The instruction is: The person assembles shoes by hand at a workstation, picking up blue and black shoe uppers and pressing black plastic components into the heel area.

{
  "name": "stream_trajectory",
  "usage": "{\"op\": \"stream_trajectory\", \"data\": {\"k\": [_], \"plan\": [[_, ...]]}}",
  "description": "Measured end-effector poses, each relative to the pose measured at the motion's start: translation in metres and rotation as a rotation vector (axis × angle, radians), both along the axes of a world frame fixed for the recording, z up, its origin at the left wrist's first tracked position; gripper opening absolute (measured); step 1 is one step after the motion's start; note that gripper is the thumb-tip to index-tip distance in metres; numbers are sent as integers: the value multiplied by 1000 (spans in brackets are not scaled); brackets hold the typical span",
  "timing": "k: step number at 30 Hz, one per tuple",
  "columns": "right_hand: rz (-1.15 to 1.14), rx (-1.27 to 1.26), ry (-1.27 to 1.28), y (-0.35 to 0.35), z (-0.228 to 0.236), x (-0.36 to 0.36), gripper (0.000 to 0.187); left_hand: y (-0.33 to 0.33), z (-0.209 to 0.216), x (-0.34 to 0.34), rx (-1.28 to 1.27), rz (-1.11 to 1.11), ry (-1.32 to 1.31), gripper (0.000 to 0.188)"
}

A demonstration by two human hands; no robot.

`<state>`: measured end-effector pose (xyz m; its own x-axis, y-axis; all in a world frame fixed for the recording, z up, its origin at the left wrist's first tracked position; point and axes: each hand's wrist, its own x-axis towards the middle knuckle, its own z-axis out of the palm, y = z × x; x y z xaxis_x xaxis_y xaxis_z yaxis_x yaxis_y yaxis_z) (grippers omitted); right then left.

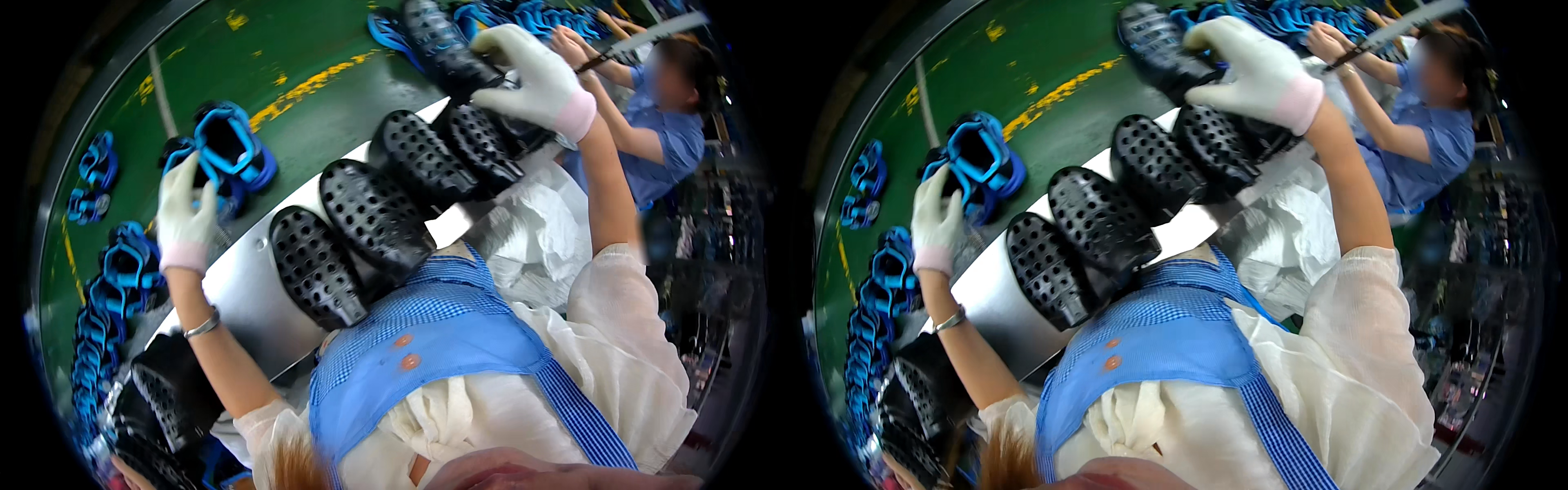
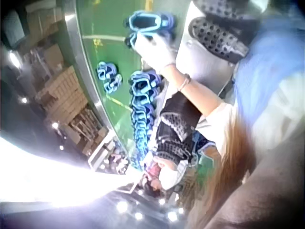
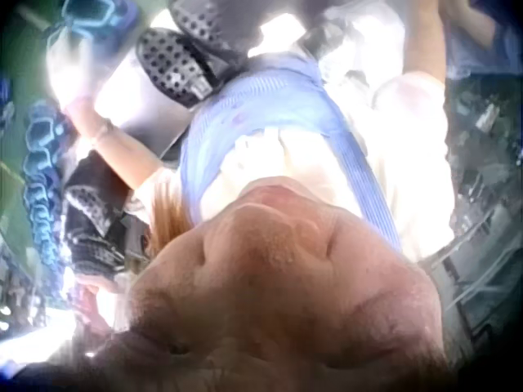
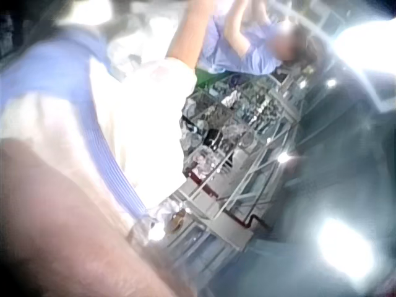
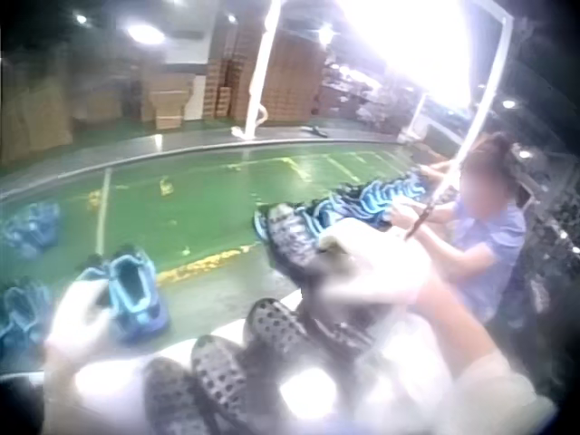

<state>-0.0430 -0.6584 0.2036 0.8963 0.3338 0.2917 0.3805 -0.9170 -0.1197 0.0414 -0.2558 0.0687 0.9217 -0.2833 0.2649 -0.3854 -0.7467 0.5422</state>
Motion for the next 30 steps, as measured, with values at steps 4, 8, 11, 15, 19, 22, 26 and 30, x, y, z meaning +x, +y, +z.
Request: {"op": "stream_trajectory", "data": {"k": [4,8,11,15,19,22,26,30], "plan": [[361,76,-14,95,-15,31,42,-13,24,-13,-280,-211,178,37],[570,133,3,160,-23,41,40,-7,15,-28,-1002,-447,679,54],[618,152,45,180,-28,43,40,-14,6,-40,-1598,-627,908,61],[560,176,117,187,-45,52,42,-22,1,-37,-1617,-596,793,56],[400,168,237,188,-51,56,45,-27,-14,-35,-1672,-319,656,34],[284,65,335,189,-51,60,45,-28,-18,-28,-1630,-227,580,29],[266,-52,234,194,-53,65,42,-33,-19,-25,-1671,-218,562,29],[302,-22,204,187,-54,69,43,-27,-13,-25,-1604,-262,725,34]]}}
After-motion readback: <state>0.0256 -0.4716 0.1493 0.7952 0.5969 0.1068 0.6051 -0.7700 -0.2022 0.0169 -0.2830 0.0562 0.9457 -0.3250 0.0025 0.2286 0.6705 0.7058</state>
